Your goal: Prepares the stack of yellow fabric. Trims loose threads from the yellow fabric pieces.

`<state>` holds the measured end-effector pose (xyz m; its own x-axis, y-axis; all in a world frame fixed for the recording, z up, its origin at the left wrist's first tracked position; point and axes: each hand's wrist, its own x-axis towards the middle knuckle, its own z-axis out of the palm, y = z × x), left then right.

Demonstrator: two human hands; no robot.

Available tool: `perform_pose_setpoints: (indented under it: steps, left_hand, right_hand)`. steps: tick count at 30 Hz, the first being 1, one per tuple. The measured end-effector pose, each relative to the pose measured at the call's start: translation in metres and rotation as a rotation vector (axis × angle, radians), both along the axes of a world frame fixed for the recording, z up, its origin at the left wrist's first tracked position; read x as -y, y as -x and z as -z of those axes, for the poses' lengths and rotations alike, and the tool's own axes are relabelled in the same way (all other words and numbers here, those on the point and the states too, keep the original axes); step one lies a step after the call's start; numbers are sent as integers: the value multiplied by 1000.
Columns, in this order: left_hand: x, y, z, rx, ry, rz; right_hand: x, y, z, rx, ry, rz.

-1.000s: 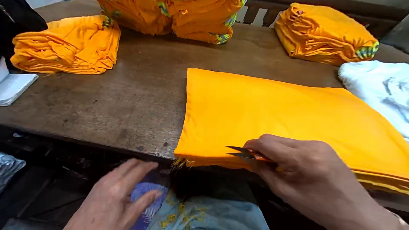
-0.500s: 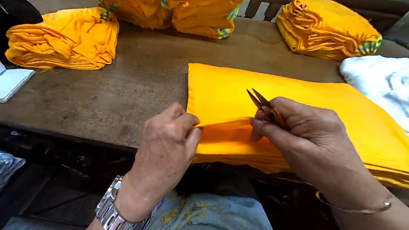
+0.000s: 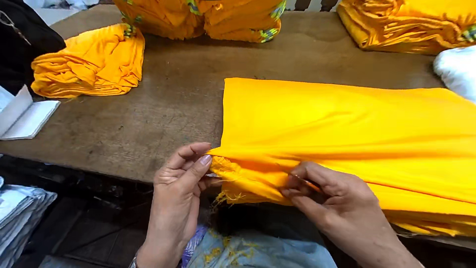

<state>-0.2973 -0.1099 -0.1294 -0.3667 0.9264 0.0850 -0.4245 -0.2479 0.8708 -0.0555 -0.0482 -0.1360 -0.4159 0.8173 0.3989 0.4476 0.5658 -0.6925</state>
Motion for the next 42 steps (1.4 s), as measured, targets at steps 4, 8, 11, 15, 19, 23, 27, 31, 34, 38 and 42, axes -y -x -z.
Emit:
perform_pose_setpoints:
  steps: [4,8,11,15,19,23,27,31,34,38,42]
  left_hand:
    - [3,-3,4,-10,-75,41]
    - [6,-3,8,-102,-154,27]
    - [7,-7,9,-112,-158,5]
    - [8,-11,17,-158,-183,-19]
    - [10,-11,16,-110,-105,0]
    - [8,-11,19,-125,-102,35]
    - [8,-13,19,-162,-84,54]
    - [11,-6,16,-45,-34,113]
    - [14,-4,16,115,5,154]
    - [15,-10,15,207,53,153]
    - [16,-16,14,263,38,120]
  right_hand:
    - [12,16,-23,-159,105,-17]
    - [18,50,-31,-203,78,-90]
    - [14,71,-31,-204,84,-122]
    - [11,81,-26,-257,-52,-149]
    - [13,70,-16,-144,-314,-208]
    - [36,60,-8,55,-382,-214]
    - [48,60,-6,112,-356,-240]
    - [45,39,-17,177,-136,-149]
    - [35,14,-15,301,-252,-1]
    - [36,13,-5,379,-390,94]
    - [37,30,0,351,-442,106]
